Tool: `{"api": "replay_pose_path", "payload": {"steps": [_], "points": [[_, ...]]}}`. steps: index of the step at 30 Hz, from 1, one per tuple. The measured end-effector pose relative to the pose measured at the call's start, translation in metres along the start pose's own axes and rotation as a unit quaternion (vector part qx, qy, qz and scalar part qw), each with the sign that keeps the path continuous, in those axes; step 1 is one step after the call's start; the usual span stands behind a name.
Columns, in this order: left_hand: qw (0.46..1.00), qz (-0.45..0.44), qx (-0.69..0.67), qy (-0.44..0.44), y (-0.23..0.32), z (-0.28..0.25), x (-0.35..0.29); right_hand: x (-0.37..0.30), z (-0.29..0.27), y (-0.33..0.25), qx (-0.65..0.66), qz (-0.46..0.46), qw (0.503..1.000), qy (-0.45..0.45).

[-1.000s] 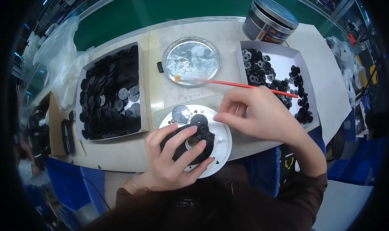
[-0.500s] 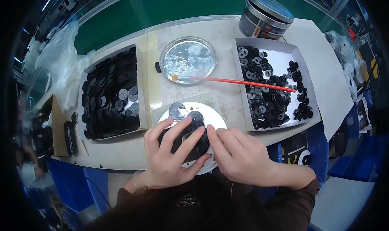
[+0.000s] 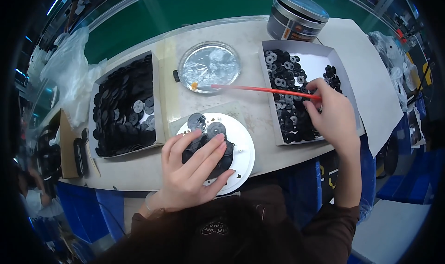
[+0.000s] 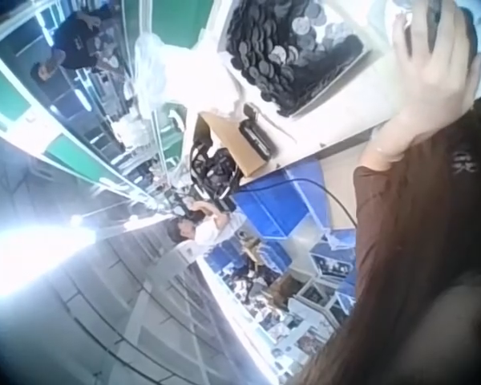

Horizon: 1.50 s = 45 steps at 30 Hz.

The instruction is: Applying adhesive to small circular plates using a brush and assembling them onto a base component.

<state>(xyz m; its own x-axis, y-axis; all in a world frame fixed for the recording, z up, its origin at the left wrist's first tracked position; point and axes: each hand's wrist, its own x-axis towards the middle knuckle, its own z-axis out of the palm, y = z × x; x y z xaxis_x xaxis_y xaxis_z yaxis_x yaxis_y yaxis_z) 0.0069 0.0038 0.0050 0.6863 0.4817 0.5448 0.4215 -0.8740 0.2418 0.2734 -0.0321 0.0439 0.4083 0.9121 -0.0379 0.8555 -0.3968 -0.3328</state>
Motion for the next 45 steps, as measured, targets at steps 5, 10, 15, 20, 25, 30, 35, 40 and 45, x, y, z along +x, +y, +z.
{"api": "replay_pose_path", "payload": {"steps": [5, 10, 15, 20, 25, 30, 35, 40, 45], "points": [[1.000, 0.004, -0.014, 0.009, 0.000, 0.004, 0.001, 0.004, -0.030, -0.007, 0.296, -0.115, 0.945, 0.077], [0.999, 0.002, -0.029, 0.017, 0.000, 0.003, -0.001, 0.029, -0.015, -0.072, 0.358, -0.304, 0.868, 0.162], [0.999, -0.008, -0.041, 0.024, -0.002, 0.004, -0.002, 0.061, 0.027, -0.105, 0.205, -0.398, 0.894, 0.020], [0.999, -0.010, -0.037, 0.017, -0.003, 0.005, -0.003, 0.079, 0.030, -0.099, 0.154, -0.402, 0.901, 0.057], [0.999, -0.011, -0.033, 0.017, -0.005, 0.005, -0.005, 0.078, 0.023, -0.085, 0.108, -0.384, 0.917, 0.012], [0.999, -0.010, -0.033, 0.018, -0.003, 0.006, -0.006, 0.076, 0.015, -0.064, 0.294, -0.322, 0.898, 0.066], [0.999, -0.004, -0.027, 0.027, -0.002, 0.007, -0.005, 0.075, 0.001, -0.042, 0.507, -0.142, 0.842, 0.113], [0.999, -0.016, -0.020, 0.040, -0.001, 0.007, -0.004, 0.039, -0.002, -0.035, 0.612, -0.038, 0.788, 0.059], [0.999, -0.011, -0.011, 0.049, 0.002, 0.008, -0.006, -0.042, 0.004, -0.020, 0.438, -0.303, 0.836, 0.131]]}}
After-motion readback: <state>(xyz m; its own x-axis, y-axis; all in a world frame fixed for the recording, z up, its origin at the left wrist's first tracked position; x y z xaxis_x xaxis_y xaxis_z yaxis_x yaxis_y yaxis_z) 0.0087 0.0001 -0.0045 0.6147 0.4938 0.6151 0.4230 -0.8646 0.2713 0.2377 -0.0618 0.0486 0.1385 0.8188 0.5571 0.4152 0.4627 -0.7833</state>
